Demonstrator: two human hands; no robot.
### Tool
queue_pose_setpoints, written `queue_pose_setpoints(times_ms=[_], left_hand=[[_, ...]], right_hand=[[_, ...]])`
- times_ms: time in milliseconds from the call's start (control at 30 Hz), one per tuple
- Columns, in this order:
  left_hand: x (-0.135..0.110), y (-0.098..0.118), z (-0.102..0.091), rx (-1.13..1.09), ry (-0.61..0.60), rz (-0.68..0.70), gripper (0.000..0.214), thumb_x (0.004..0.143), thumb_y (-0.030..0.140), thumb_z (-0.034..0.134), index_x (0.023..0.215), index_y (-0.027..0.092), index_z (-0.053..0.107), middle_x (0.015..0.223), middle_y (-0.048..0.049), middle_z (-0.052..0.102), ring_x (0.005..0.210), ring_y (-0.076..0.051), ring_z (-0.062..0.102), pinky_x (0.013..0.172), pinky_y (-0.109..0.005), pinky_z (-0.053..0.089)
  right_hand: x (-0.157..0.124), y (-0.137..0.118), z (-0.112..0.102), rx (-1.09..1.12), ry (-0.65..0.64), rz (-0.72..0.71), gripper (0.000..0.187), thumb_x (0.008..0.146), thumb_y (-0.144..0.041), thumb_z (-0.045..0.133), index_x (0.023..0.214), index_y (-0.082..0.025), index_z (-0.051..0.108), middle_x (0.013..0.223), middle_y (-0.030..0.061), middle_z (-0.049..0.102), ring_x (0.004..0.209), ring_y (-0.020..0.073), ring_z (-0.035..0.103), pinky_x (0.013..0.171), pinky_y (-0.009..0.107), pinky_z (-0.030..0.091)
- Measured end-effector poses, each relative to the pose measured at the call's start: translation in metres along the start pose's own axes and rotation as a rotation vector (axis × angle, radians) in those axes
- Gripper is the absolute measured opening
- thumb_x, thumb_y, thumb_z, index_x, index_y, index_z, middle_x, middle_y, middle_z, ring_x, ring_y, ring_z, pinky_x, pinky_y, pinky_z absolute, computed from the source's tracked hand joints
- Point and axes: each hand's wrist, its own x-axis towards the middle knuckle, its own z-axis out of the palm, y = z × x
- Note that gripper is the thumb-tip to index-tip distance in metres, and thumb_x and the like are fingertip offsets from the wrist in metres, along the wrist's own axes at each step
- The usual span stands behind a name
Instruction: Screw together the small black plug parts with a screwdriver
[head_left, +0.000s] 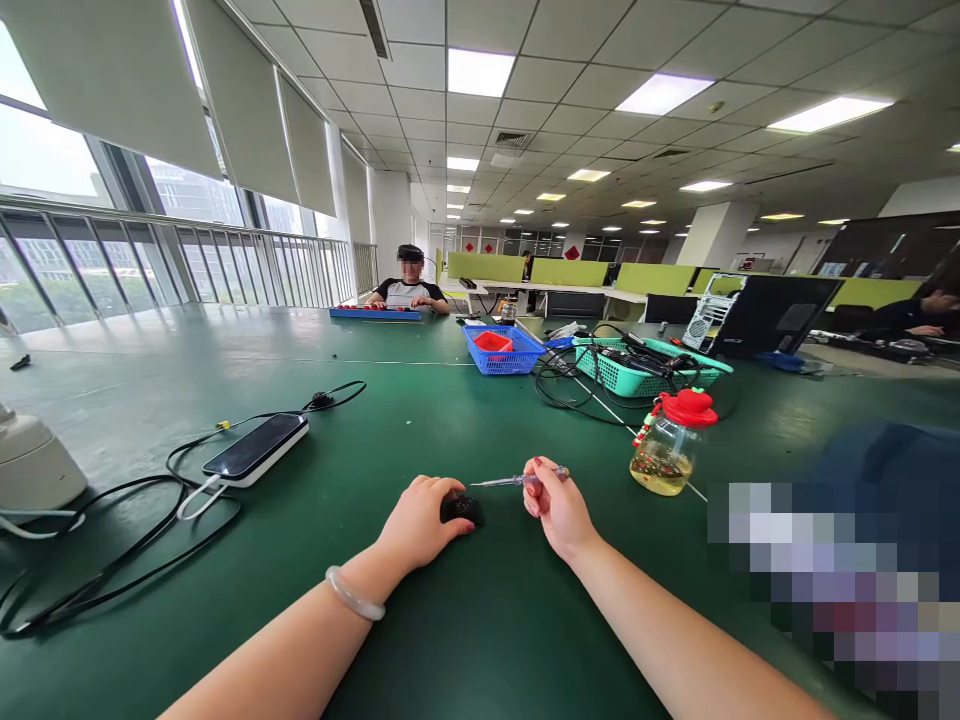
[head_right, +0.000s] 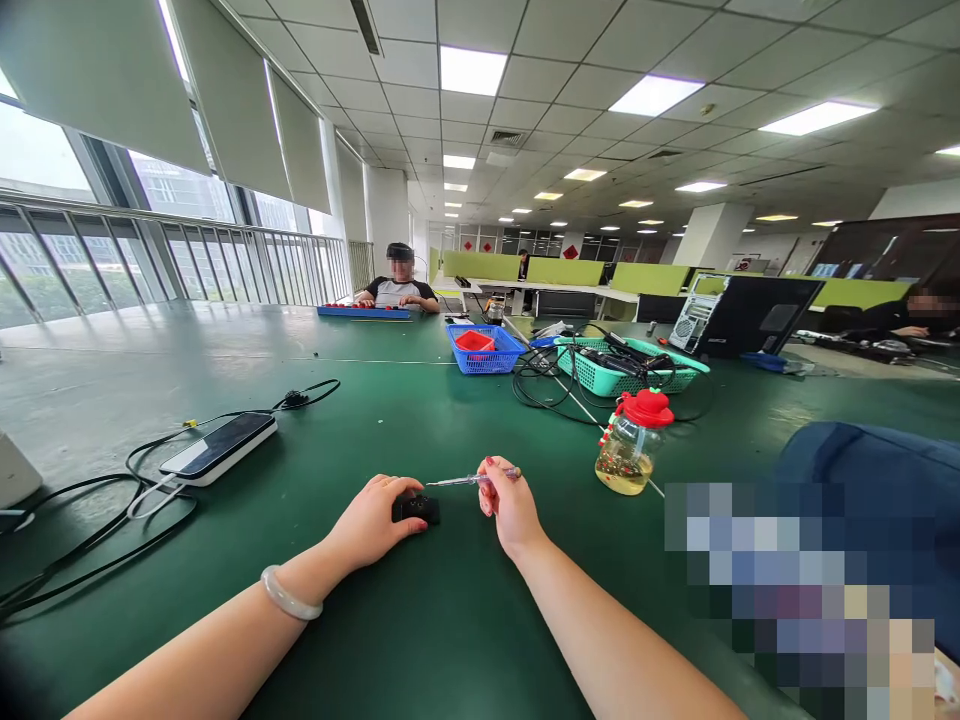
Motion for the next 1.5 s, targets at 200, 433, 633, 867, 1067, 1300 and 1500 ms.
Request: queue_pose_setpoints(times_ms=[200, 433, 633, 867, 1067, 1300, 1500], left_hand=[[0.002, -0.004, -0.002, -0.049, -0.032, -0.008, 0.03, 0.072, 0.037, 0.07, 0.1, 0.025, 0.069, 0.1, -0.0028, 0.07, 0.103, -0.025, 0.057, 0.092, -0.037, 0.045], [0.003, -0.005, 0.002, -0.033, -0.026, 0.001, 0.031, 0.073, 0.04, 0.07, 0.1, 0.024, 0.068, 0.099, -0.0032, 0.07, 0.103, -0.025, 0.056, 0.091, -0.037, 0.045], [0.003, -0.006, 0.003, -0.04, -0.007, 0.004, 0.031, 0.073, 0.038, 0.07, 0.1, 0.024, 0.068, 0.1, -0.0037, 0.07, 0.104, -0.025, 0.056, 0.092, -0.037, 0.045], [0.003, -0.007, 0.005, -0.042, -0.013, 0.008, 0.03, 0.073, 0.039, 0.068, 0.1, 0.024, 0.068, 0.098, -0.0034, 0.069, 0.103, -0.025, 0.056, 0.091, -0.037, 0.045], [0.002, -0.006, 0.006, -0.056, 0.006, 0.019, 0.027, 0.072, 0.032, 0.069, 0.098, 0.024, 0.067, 0.098, -0.0028, 0.07, 0.103, -0.025, 0.057, 0.091, -0.037, 0.045], [0.001, -0.007, 0.006, -0.053, 0.02, 0.016, 0.027, 0.072, 0.032, 0.067, 0.099, 0.024, 0.066, 0.099, -0.0029, 0.07, 0.103, -0.025, 0.057, 0.091, -0.037, 0.045], [0.002, -0.006, 0.005, -0.042, -0.007, 0.032, 0.032, 0.074, 0.038, 0.068, 0.101, 0.023, 0.066, 0.1, -0.0039, 0.069, 0.102, -0.025, 0.057, 0.09, -0.037, 0.045]], right_hand=[[-0.023, -0.002, 0.017, -0.281, 0.032, -0.128, 0.043, 0.084, -0.059, 0.055, 0.062, -0.022, 0.05, 0.048, -0.0054, 0.034, 0.042, 0.0094, 0.029, 0.04, 0.024, 0.023], [-0.044, -0.018, 0.026, -0.814, -0.277, -0.502, 0.023, 0.089, -0.03, 0.05, 0.069, -0.022, 0.055, 0.06, -0.0007, 0.05, 0.054, 0.0134, 0.044, 0.054, 0.027, 0.035], [-0.046, -0.02, 0.028, -1.038, -0.395, -0.716, 0.015, 0.085, -0.019, 0.048, 0.072, -0.023, 0.053, 0.058, -0.0017, 0.051, 0.051, 0.0125, 0.044, 0.054, 0.026, 0.034], [-0.047, -0.023, 0.029, -1.092, -0.44, -0.784, 0.014, 0.084, -0.016, 0.048, 0.074, -0.023, 0.055, 0.061, -0.001, 0.054, 0.053, 0.013, 0.045, 0.055, 0.027, 0.033], [-0.052, -0.014, 0.034, -1.306, -0.73, -0.821, 0.01, 0.08, -0.026, 0.058, 0.071, -0.022, 0.057, 0.06, -0.0011, 0.056, 0.051, 0.0131, 0.046, 0.051, 0.028, 0.029], [-0.05, -0.011, 0.031, -1.331, -0.787, -0.739, 0.01, 0.079, -0.023, 0.058, 0.069, -0.022, 0.056, 0.061, -0.0012, 0.057, 0.052, 0.0124, 0.046, 0.052, 0.026, 0.029], [-0.035, -0.017, 0.02, -0.933, -0.44, -0.424, 0.026, 0.092, -0.032, 0.046, 0.068, -0.022, 0.052, 0.058, -0.0027, 0.049, 0.051, 0.011, 0.043, 0.052, 0.024, 0.032]])
